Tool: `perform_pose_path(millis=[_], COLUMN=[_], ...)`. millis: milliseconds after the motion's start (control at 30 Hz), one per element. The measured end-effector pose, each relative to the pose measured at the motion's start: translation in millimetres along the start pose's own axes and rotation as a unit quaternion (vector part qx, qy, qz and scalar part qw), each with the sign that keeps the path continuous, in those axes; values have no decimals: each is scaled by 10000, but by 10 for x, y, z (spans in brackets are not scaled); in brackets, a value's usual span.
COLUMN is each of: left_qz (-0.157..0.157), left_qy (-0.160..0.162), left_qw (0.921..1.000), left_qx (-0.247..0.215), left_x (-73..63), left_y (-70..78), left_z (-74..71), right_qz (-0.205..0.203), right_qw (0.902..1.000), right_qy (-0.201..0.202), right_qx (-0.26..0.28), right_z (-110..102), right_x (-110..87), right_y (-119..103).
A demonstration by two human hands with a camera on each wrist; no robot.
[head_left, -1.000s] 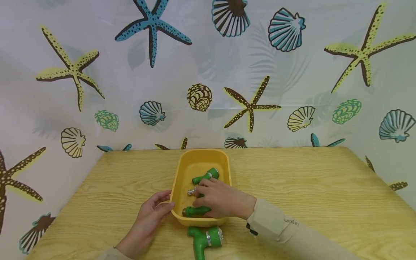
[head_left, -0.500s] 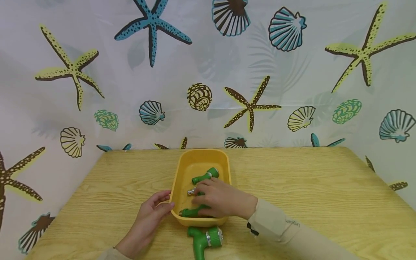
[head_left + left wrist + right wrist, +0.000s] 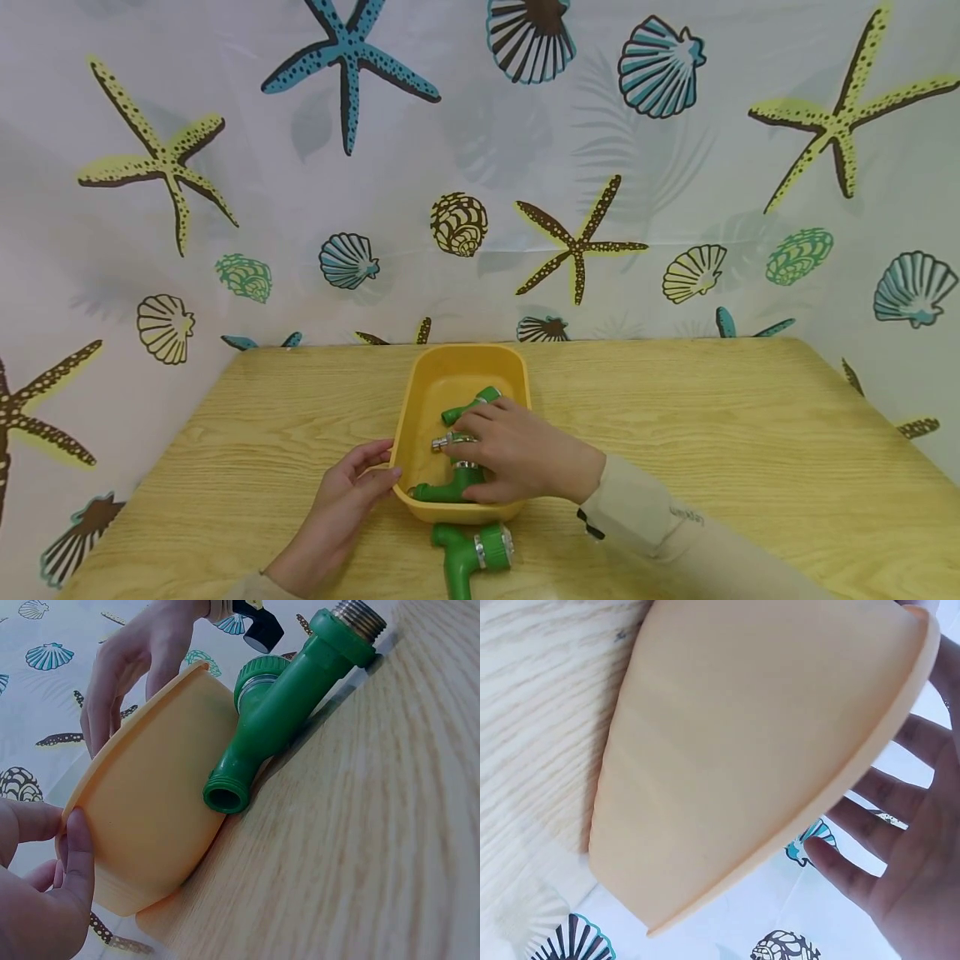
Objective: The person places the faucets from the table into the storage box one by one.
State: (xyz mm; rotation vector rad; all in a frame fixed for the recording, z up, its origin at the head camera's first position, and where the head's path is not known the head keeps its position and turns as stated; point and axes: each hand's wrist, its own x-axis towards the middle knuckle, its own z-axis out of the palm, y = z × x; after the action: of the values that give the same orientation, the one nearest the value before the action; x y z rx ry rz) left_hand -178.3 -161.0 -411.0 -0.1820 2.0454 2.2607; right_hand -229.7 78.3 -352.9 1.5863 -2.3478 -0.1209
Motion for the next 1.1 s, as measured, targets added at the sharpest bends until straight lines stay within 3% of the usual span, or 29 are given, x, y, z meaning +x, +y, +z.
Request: perform_pose_path(millis=[400,767,1100], left_qz=[-34,-27,-9], left_qy=[38,99,91], left_qw=[10000,9999,9999], left_qx=[5,-52,-81], left_x=[4,-1,3], left_y=[-12,-27,-26], left_z=[6,8,1], right_qz=[162,828,1094], right_qw=[9982,9938,9907], right_qy=[569,733,764], right_qx=[-64,-53,-264], right_z=[-79,-205,-234], right_x=[-178,-427,-678], right_y=[81,259,404])
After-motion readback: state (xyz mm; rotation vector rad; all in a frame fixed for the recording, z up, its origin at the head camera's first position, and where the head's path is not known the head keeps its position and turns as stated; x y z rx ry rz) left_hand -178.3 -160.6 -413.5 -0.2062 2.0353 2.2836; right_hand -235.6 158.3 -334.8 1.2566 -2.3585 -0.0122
